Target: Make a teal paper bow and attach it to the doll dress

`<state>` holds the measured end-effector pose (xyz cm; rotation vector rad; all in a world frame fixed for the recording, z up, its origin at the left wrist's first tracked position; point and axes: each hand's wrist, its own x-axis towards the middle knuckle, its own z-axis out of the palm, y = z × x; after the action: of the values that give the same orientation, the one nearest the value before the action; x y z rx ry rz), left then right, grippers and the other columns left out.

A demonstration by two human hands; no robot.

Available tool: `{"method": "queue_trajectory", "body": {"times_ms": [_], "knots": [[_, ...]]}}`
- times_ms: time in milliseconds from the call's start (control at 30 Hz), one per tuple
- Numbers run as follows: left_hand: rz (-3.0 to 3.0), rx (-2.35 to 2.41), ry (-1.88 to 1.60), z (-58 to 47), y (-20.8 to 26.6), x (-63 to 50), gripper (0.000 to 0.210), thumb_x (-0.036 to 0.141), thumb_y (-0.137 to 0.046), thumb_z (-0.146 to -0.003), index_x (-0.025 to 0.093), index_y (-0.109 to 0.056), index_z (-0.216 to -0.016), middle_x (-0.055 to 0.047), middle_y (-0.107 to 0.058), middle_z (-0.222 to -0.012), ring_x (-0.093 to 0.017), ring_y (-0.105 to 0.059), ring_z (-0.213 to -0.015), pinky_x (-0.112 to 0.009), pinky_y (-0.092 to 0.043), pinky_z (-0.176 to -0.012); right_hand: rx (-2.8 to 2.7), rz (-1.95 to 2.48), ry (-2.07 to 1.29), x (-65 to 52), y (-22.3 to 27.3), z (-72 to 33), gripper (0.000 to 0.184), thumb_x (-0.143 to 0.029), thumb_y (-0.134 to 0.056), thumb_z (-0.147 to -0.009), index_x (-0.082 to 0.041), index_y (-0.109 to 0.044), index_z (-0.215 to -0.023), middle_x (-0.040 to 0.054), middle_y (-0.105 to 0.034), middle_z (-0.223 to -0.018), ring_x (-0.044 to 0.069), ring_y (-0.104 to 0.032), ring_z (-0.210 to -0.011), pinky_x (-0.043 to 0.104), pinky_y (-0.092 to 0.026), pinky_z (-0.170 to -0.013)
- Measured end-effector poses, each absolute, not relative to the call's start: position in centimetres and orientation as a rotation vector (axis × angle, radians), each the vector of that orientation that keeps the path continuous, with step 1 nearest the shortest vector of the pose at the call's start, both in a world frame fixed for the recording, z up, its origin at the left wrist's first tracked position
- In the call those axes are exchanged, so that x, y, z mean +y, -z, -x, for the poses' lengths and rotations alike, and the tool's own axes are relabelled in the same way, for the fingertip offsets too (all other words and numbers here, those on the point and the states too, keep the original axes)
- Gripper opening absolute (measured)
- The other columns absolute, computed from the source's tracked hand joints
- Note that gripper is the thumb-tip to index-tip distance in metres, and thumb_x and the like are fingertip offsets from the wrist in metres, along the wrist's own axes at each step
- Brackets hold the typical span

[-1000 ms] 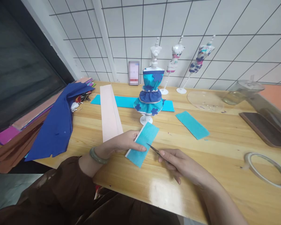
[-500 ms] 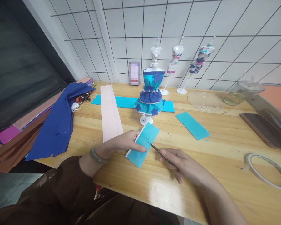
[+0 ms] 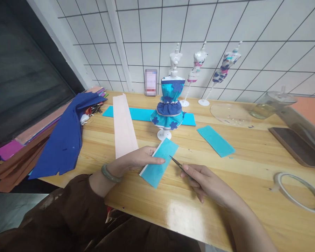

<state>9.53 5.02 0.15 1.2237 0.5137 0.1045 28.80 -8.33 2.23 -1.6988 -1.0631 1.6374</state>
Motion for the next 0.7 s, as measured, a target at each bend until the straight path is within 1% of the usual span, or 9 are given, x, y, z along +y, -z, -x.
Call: {"method": "queue_trajectory", "body": {"times_ms": [100, 300, 400, 533, 700], "knots": [[-1.191, 0.550, -0.084, -9.62, 0.18, 5.09, 0.038, 0.043, -0.066, -0.068, 0.015, -0.064, -0.093, -0.006, -0.066, -0.088, -0.015, -0.060, -0.073, -0.028, -0.046, -0.069, -1.071, 1.696, -1.638, -8.31, -2.20, -28.71, 0.049, -0.064, -0.043, -0.076, -0.017, -0.056, -0.081, -0.0091, -0.020, -0.052, 0.006, -0.021, -0.040, 0.020, -0.036, -0.035], [-1.125, 0.520, -0.013, -9.74, 0.31, 4.97, 0.032, 0.040, -0.066, -0.069, 0.014, -0.065, -0.088, -0.004, -0.068, -0.082, -0.014, -0.061, -0.069, -0.027, -0.047, -0.069, -1.075, 1.635, -1.658, -8.31, -2.02, -28.49, 0.046, -0.060, -0.044, -0.079, -0.016, -0.055, -0.081, -0.0090, -0.020, -0.051, 0.005, -0.021, -0.041, 0.018, -0.035, -0.034], [-1.107, 0.495, 0.025, -9.77, 0.21, 4.75, 0.031, 0.040, -0.065, -0.071, 0.014, -0.066, -0.087, -0.005, -0.068, -0.083, -0.015, -0.063, -0.071, -0.029, -0.047, -0.072, -1.062, 1.629, -1.665, -8.29, -2.06, -28.40, 0.045, -0.059, -0.043, -0.080, -0.016, -0.055, -0.082, -0.0092, -0.020, -0.051, 0.005, -0.020, -0.041, 0.018, -0.035, -0.034], [-1.120, 0.473, 0.034, -9.83, 0.23, 4.54, 0.031, 0.041, -0.063, -0.072, 0.014, -0.066, -0.086, -0.006, -0.068, -0.083, -0.016, -0.063, -0.074, -0.029, -0.048, -0.072, -1.057, 1.642, -1.651, -8.25, -2.05, -28.33, 0.046, -0.059, -0.044, -0.079, -0.015, -0.056, -0.082, -0.0092, -0.020, -0.050, 0.005, -0.021, -0.040, 0.018, -0.035, -0.033], [-1.177, 0.496, 0.002, -9.89, 0.46, 4.55, 0.036, 0.044, -0.063, -0.072, 0.015, -0.066, -0.091, -0.007, -0.068, -0.088, -0.018, -0.063, -0.078, -0.030, -0.048, -0.072, -1.076, 1.618, -1.657, -8.25, -1.73, -28.29, 0.045, -0.059, -0.044, -0.079, -0.015, -0.057, -0.082, -0.0091, -0.020, -0.050, 0.005, -0.022, -0.039, 0.018, -0.036, -0.033]]}}
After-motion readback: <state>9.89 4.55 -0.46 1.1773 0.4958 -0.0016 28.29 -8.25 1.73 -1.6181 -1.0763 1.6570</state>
